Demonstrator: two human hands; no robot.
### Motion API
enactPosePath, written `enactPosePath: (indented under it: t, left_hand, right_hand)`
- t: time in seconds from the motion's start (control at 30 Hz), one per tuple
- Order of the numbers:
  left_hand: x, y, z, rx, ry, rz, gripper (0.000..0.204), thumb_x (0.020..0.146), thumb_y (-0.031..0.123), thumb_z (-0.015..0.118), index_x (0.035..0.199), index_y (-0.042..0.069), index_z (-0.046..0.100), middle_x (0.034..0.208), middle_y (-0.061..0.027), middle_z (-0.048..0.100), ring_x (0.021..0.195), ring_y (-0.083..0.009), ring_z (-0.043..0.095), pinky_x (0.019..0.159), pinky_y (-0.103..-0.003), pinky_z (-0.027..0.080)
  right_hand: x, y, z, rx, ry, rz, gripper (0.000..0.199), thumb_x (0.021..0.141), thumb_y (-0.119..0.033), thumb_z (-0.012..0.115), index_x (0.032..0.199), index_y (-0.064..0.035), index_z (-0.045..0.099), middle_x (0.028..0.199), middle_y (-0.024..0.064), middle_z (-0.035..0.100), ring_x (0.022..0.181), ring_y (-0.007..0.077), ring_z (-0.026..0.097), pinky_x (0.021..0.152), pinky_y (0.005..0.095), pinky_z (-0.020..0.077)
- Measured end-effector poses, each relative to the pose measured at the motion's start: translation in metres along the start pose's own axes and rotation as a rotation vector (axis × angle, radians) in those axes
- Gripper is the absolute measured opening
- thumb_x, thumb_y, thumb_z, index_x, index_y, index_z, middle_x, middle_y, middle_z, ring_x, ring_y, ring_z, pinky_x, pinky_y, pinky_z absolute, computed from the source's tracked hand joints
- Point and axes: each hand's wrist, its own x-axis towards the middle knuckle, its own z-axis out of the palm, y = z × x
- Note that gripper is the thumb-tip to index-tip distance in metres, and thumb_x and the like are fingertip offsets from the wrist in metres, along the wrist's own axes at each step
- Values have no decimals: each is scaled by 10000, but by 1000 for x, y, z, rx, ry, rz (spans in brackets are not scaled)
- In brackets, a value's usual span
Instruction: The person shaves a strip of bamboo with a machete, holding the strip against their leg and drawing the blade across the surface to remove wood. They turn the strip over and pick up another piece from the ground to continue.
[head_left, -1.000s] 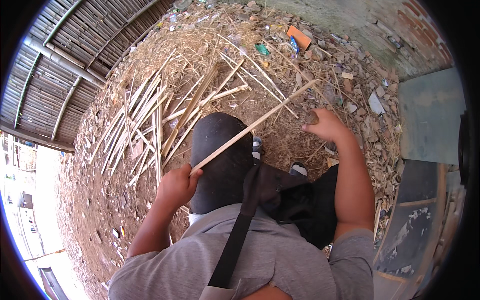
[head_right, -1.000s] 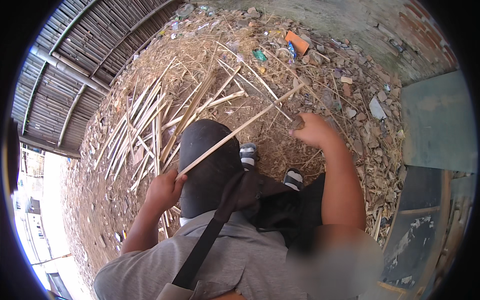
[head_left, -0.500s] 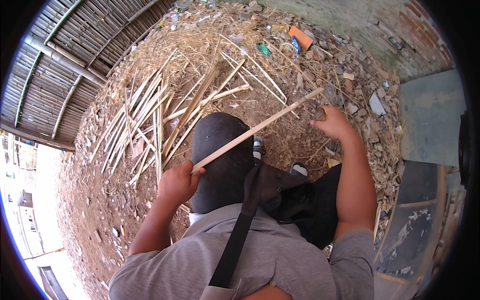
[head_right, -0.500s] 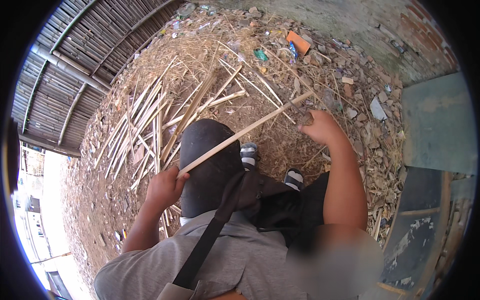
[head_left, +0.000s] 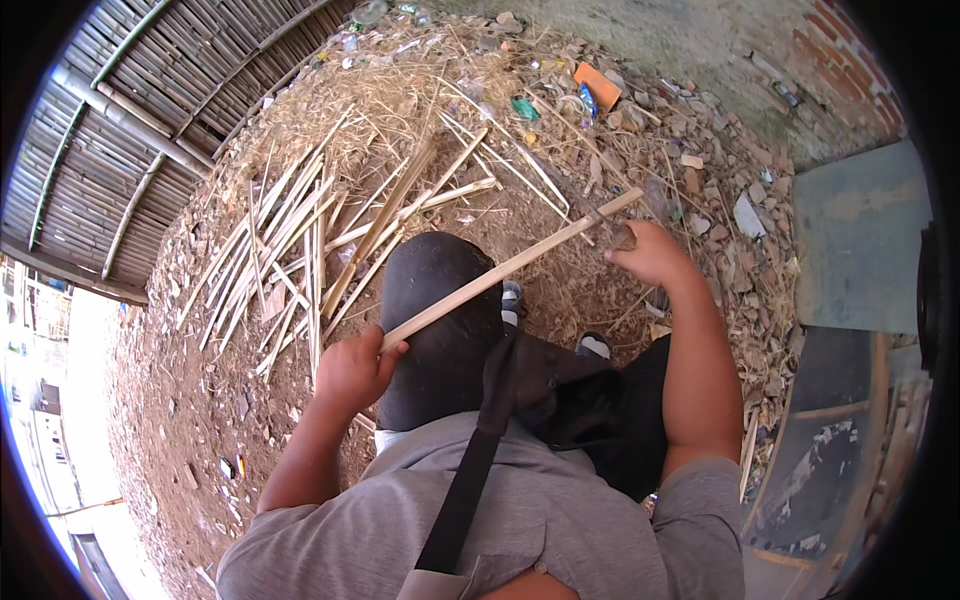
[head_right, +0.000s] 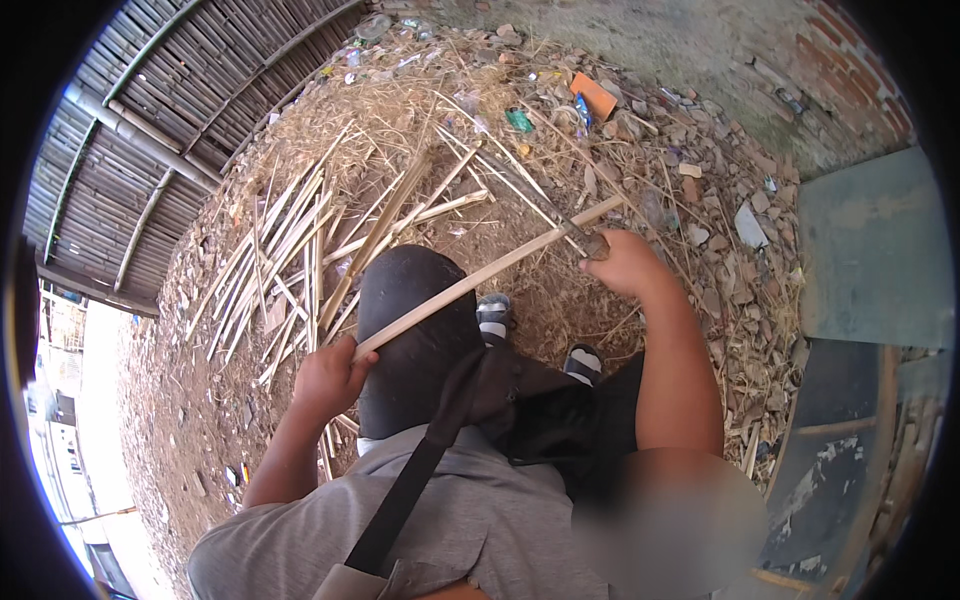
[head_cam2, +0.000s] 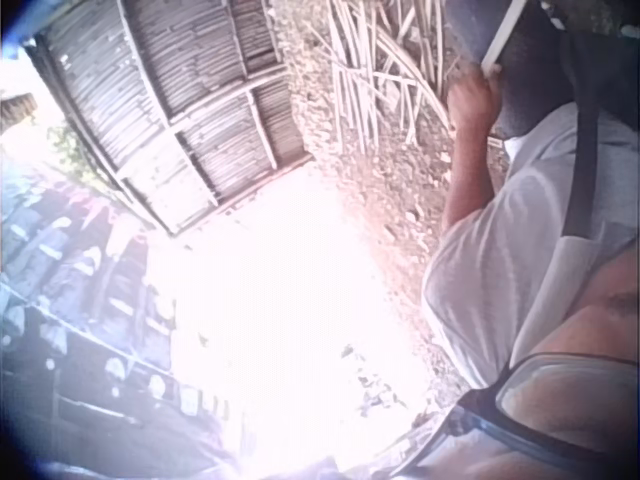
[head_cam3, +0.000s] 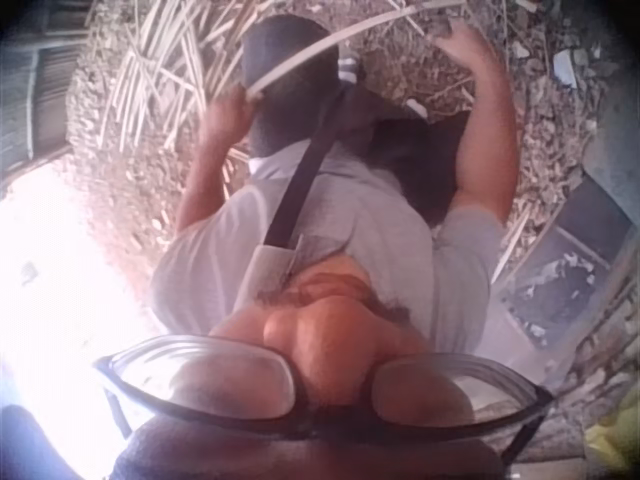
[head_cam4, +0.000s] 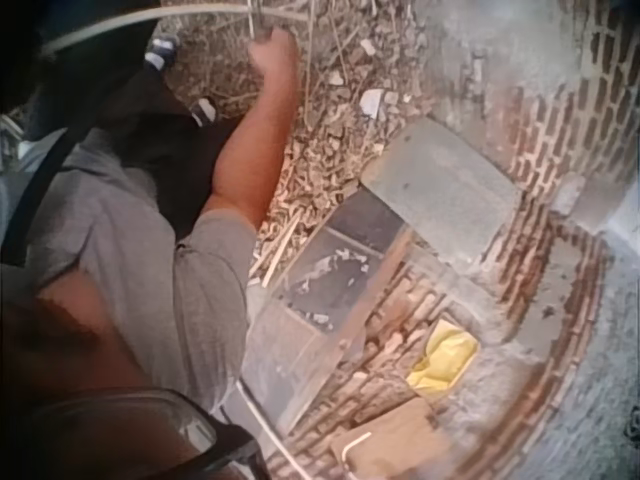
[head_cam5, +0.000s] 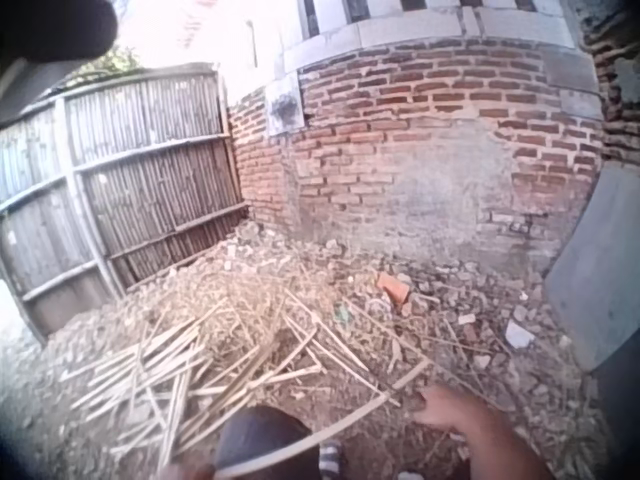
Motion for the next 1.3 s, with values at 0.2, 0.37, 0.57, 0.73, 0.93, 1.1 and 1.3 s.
enactPosePath:
  t: [0.2, 0.37, 0.57, 0.73, 0.93, 1.1, 1.3]
  left_hand:
    - [2, -5, -6, 22, -66, -14, 424, 991, 463, 603, 905, 52, 544, 764, -221, 669, 746, -459, 665, 663, -579, 500]
    - [7, -3, 5, -39, -39, 6, 407, 994, 440, 602, 907, 47, 542, 769, -233, 667, 754, -477, 655, 666, -594, 488]
    - [3, -4, 13, -121, -26, -10, 378, 1003, 406, 598, 907, 44, 541, 758, -250, 658, 740, -496, 643, 663, -604, 484]
    - [2, -1, 13, -120, 2, -12, 374, 1008, 400, 594, 911, 43, 537, 741, -253, 654, 729, -495, 647, 650, -599, 492]
    - [3, 3, 14, -55, 41, -6, 378, 1007, 410, 593, 919, 48, 531, 744, -243, 661, 723, -482, 657, 646, -593, 502]
    - [1, 4, 6, -47, -18, -29, 387, 1011, 424, 582, 926, 50, 528, 743, -239, 662, 716, -479, 656, 644, -589, 504]
    - [4, 0, 9, -94, -17, 1, 397, 1013, 428, 577, 926, 43, 528, 764, -250, 663, 738, -491, 651, 658, -592, 501]
  right_hand:
    - [-8, -21, 3, -165, -152, -143, 505, 836, -335, 805, 1197, -6, 678, 1035, 189, 719, 992, 337, 693, 874, 422, 532]
    - [7, 12, 7, 91, -60, -62, 525, 827, -337, 813, 1208, -7, 664, 986, 200, 695, 929, 327, 684, 820, 420, 528]
    - [-4, -27, 15, 4, -69, -235, 492, 826, -329, 818, 1169, -5, 678, 926, 178, 688, 842, 314, 680, 748, 413, 514]
    - [7, 0, 17, 24, -85, -218, 365, 840, -332, 796, 989, -23, 671, 909, 155, 718, 886, 321, 704, 777, 449, 522]
    - [0, -3, -3, 100, 100, -35, 397, 858, -365, 783, 1041, -29, 675, 895, 144, 704, 877, 321, 685, 820, 435, 519]
    - [-6, -39, 13, -70, -164, -191, 528, 846, -382, 802, 1172, 10, 666, 997, 157, 730, 934, 302, 696, 843, 419, 528]
    - [15, 12, -3, 135, -131, -25, 601, 852, -363, 805, 1266, 40, 639, 1153, 189, 722, 1067, 299, 698, 930, 420, 530]
